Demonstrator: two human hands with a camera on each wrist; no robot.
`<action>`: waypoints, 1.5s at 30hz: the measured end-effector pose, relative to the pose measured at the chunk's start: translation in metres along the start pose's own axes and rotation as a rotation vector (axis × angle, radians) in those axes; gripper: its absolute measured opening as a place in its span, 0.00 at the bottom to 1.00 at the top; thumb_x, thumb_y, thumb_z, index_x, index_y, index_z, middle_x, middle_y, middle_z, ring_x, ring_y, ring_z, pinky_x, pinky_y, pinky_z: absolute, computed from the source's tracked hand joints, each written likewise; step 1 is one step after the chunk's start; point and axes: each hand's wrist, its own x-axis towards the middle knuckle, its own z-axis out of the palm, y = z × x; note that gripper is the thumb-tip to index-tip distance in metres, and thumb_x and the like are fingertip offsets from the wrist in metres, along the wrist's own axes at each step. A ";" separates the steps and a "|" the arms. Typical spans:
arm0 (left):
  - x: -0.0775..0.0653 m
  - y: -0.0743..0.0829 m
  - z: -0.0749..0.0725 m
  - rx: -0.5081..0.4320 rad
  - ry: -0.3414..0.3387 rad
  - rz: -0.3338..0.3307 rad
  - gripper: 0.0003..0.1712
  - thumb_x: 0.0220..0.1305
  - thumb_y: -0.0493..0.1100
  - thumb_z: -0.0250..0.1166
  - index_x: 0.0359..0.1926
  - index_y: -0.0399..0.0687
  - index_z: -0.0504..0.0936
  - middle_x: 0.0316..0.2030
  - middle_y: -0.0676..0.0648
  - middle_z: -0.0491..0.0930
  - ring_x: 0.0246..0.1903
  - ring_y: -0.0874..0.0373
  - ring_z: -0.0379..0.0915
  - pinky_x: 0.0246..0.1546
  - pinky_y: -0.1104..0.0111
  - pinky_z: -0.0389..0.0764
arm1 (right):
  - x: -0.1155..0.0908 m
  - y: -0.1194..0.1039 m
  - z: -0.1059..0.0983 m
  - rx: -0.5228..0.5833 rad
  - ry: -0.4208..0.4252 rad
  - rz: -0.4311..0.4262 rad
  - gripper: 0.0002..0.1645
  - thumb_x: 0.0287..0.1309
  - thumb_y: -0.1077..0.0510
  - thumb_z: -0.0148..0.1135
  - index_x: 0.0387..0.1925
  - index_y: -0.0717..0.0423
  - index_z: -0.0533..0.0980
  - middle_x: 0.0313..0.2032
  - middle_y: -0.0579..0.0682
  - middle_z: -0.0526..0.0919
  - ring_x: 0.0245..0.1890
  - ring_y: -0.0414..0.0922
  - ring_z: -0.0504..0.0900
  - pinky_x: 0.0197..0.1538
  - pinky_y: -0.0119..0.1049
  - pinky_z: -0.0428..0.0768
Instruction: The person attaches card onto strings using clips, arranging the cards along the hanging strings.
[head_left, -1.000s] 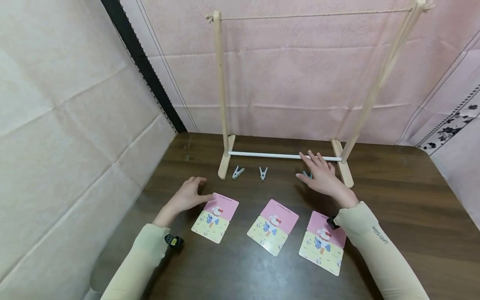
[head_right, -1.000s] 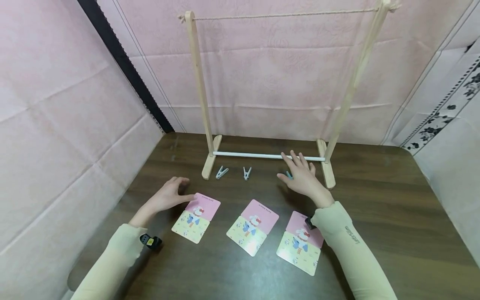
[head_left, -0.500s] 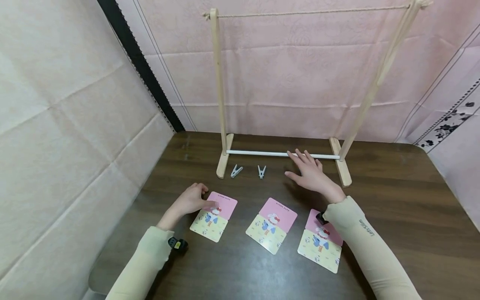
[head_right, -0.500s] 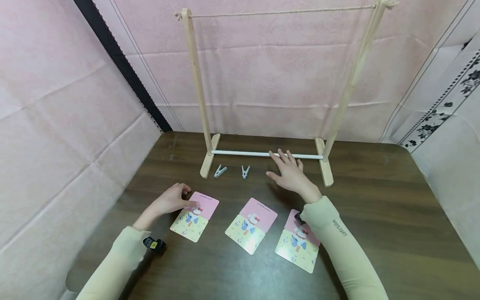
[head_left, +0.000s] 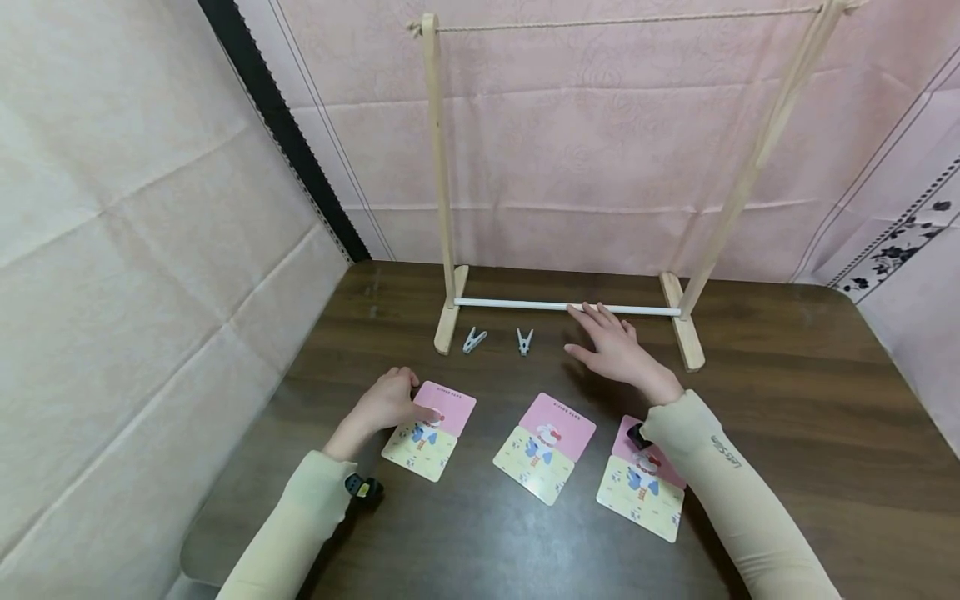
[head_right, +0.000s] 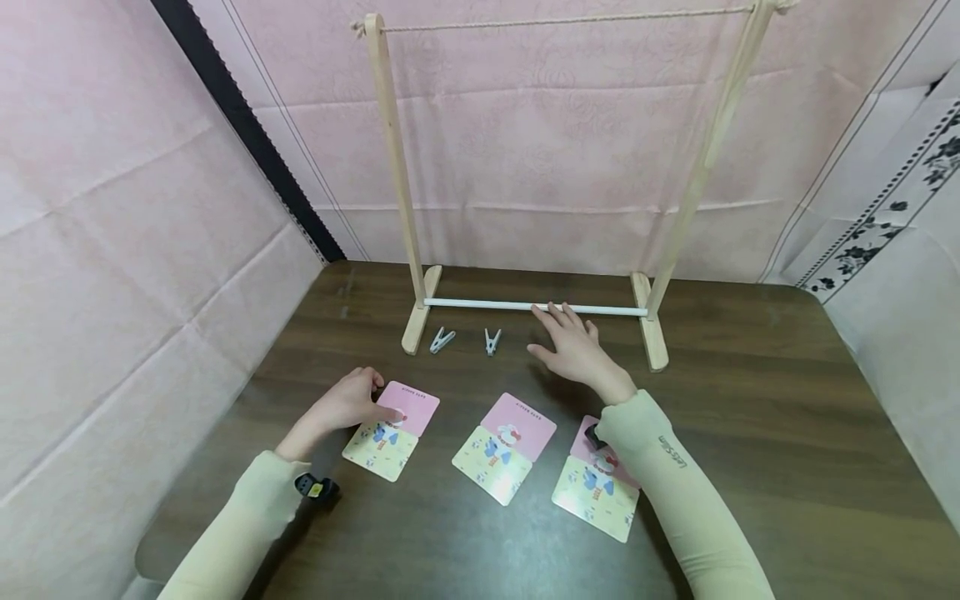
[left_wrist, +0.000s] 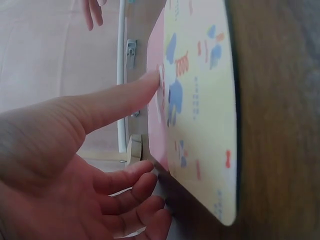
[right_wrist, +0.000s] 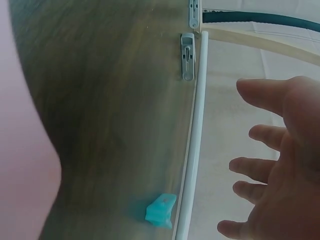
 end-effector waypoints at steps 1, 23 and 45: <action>-0.001 0.001 0.000 -0.002 0.000 0.003 0.41 0.49 0.56 0.80 0.53 0.32 0.75 0.41 0.42 0.75 0.40 0.48 0.71 0.41 0.56 0.78 | 0.001 -0.001 0.001 0.000 0.001 -0.003 0.44 0.69 0.46 0.61 0.78 0.51 0.54 0.77 0.64 0.51 0.77 0.64 0.43 0.67 0.74 0.43; 0.001 -0.007 -0.004 -0.107 -0.052 0.011 0.33 0.49 0.44 0.81 0.51 0.35 0.74 0.43 0.42 0.75 0.39 0.50 0.73 0.43 0.59 0.78 | 0.021 -0.029 0.013 0.004 -0.026 -0.077 0.42 0.70 0.47 0.61 0.78 0.50 0.56 0.76 0.61 0.56 0.77 0.61 0.47 0.70 0.69 0.48; -0.001 -0.008 -0.006 -0.156 -0.081 0.036 0.33 0.48 0.41 0.81 0.52 0.35 0.75 0.41 0.43 0.76 0.38 0.51 0.73 0.43 0.60 0.78 | 0.049 -0.047 0.023 0.048 -0.092 -0.178 0.37 0.70 0.53 0.61 0.75 0.56 0.62 0.70 0.60 0.68 0.67 0.56 0.70 0.68 0.54 0.67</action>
